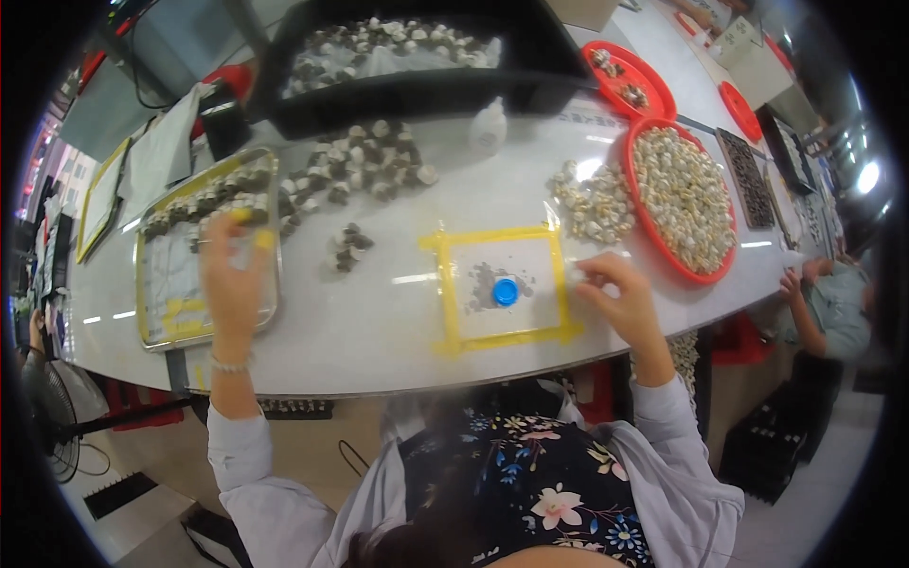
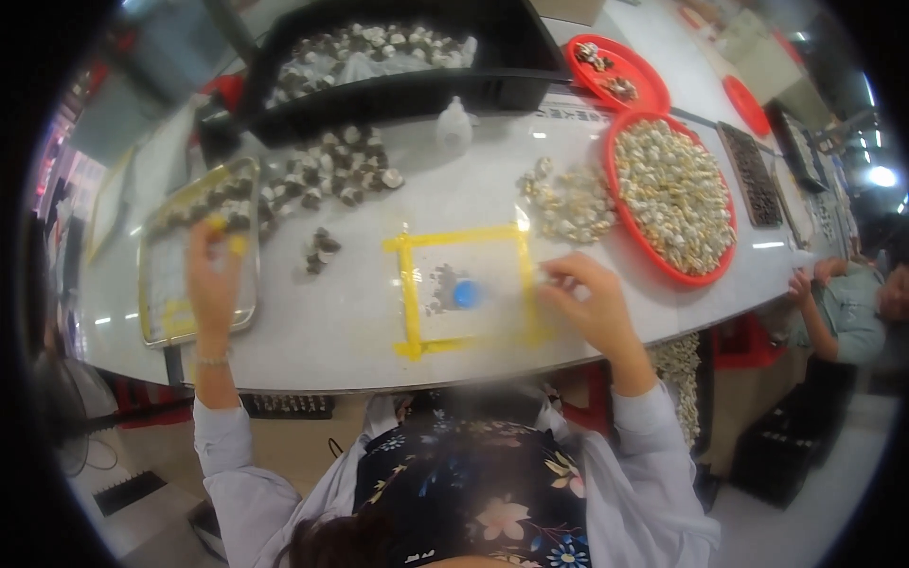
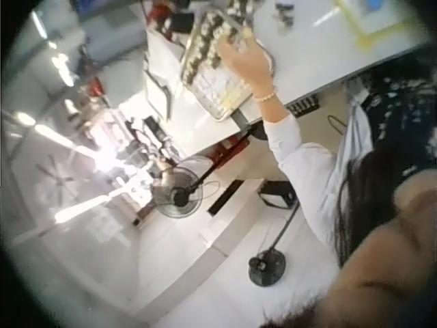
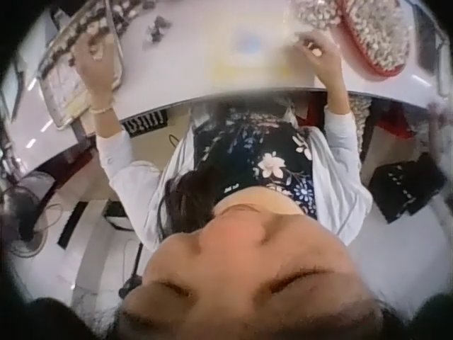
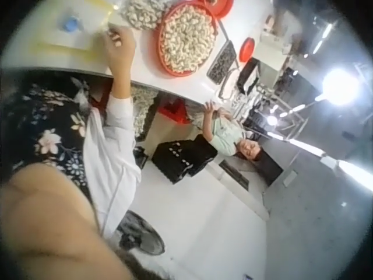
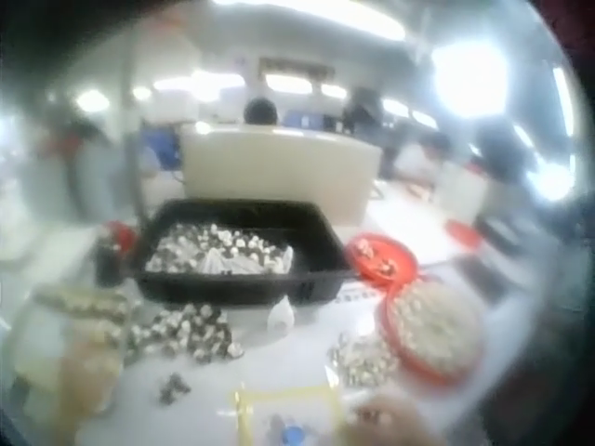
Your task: The person assembles small white electronic or plastic components by hand on a production line, taking parts from component trays and fitting them together in an assembly jig.
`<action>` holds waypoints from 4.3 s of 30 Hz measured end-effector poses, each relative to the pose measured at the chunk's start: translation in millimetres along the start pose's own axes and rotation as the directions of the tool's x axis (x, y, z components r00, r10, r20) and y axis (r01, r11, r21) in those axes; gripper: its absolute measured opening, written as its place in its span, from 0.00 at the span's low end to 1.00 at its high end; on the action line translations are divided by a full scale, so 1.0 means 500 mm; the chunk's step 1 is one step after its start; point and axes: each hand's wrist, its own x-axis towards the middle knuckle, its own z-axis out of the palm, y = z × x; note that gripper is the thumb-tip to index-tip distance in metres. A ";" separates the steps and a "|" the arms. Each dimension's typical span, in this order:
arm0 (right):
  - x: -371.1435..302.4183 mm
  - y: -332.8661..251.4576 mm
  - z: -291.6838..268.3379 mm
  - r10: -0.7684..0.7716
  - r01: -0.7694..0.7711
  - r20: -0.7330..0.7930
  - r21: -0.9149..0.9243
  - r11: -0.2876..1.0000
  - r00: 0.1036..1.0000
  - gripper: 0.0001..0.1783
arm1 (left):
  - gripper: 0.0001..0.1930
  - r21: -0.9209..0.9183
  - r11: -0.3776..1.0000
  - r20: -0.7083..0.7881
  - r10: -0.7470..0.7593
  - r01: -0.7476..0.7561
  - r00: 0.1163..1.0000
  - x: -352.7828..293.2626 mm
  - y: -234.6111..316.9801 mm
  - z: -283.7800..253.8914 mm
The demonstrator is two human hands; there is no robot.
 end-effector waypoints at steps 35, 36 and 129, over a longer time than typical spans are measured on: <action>0.079 -0.099 0.086 -0.303 0.500 0.471 -0.378 0.779 0.828 0.10 | 0.17 -0.041 0.996 0.420 -0.053 0.078 0.906 -0.087 0.079 0.065; 0.079 -0.100 0.087 -0.311 0.497 0.462 -0.364 0.788 0.830 0.09 | 0.17 -0.048 0.996 0.420 -0.048 0.076 0.906 -0.087 0.077 0.065; 0.068 -0.114 0.090 -0.347 0.508 0.429 -0.351 0.787 0.834 0.08 | 0.10 -0.534 -0.401 0.811 0.007 0.744 0.586 -0.228 0.242 0.155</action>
